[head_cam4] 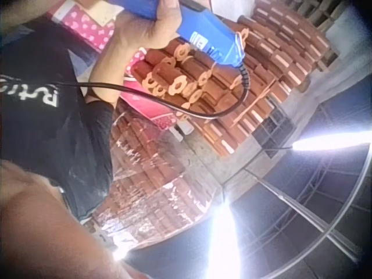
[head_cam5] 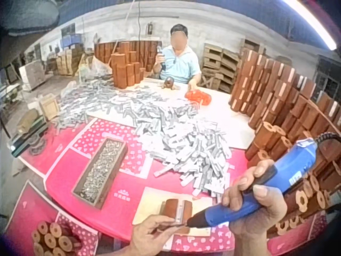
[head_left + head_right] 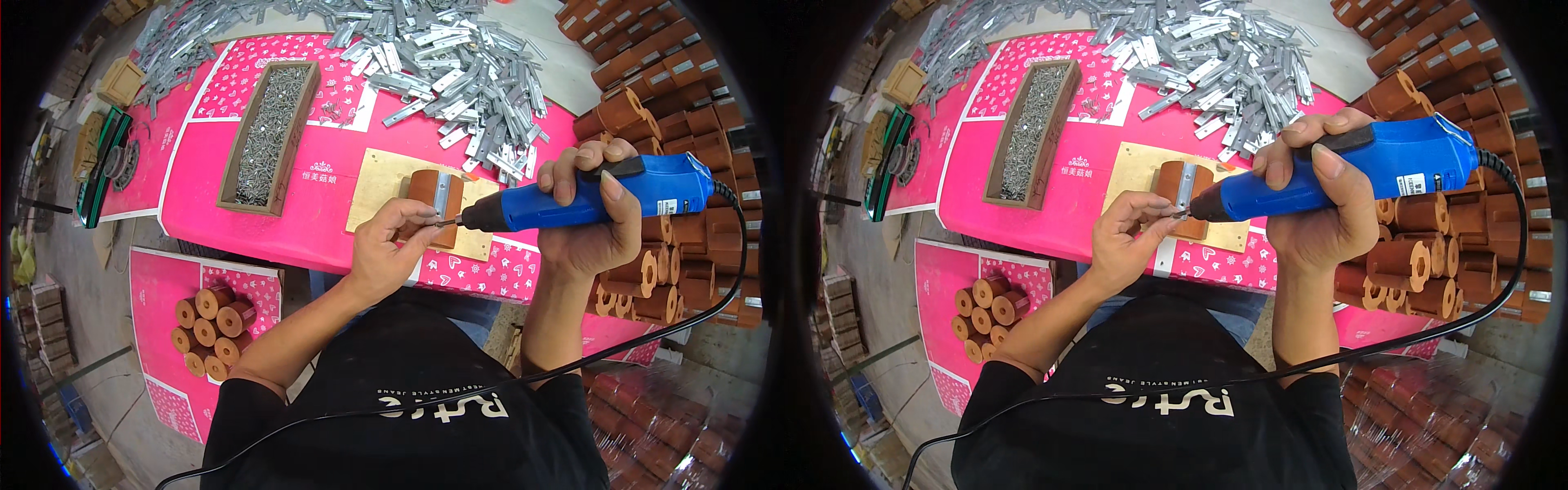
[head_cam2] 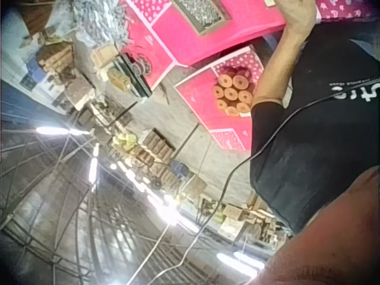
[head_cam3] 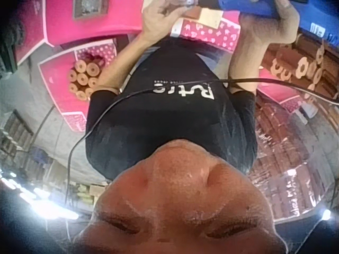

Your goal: Using an electric screwdriver to attach metal hinges and fasteners to curved brown wooden panels.

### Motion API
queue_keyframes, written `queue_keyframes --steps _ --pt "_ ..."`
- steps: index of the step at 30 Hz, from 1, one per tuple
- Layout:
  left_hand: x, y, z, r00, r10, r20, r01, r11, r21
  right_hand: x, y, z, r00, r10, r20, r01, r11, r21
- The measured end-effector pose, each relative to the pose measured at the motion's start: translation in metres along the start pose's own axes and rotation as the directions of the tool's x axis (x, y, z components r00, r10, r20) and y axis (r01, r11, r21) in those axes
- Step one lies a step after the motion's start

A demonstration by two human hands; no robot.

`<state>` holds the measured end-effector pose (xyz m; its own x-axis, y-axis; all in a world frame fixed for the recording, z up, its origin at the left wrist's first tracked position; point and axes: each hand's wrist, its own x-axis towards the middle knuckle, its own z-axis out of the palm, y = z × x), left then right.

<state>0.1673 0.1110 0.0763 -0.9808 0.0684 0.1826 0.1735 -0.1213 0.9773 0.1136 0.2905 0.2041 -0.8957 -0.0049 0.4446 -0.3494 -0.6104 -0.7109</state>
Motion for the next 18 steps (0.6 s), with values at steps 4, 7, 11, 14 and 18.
queue_keyframes --steps 4,7,11,14,18 --pt "0.001 -0.001 0.004 1.000 0.027 -0.017 -0.027 0.999 -0.026 0.003 0.000 0.001 0.999 0.030 -0.015 -0.030 0.999 -0.013" --pt "0.000 -0.014 0.011 0.989 0.143 -0.043 -0.136 0.983 0.126 0.005 0.006 0.006 0.992 0.063 -0.105 -0.073 0.993 -0.088" --pt "0.009 -0.014 0.012 0.983 0.182 -0.031 -0.168 0.952 0.256 0.007 0.014 0.014 0.999 0.022 -0.047 -0.026 0.995 -0.101" --pt "0.013 -0.008 0.009 0.951 0.308 0.035 -0.285 0.823 0.491 0.008 0.023 0.023 0.999 0.012 0.038 -0.004 0.980 -0.199" --pt "0.010 -0.011 0.010 0.962 0.274 0.011 -0.250 0.858 0.450 0.007 0.029 0.027 0.991 0.039 0.127 0.016 0.913 -0.408"
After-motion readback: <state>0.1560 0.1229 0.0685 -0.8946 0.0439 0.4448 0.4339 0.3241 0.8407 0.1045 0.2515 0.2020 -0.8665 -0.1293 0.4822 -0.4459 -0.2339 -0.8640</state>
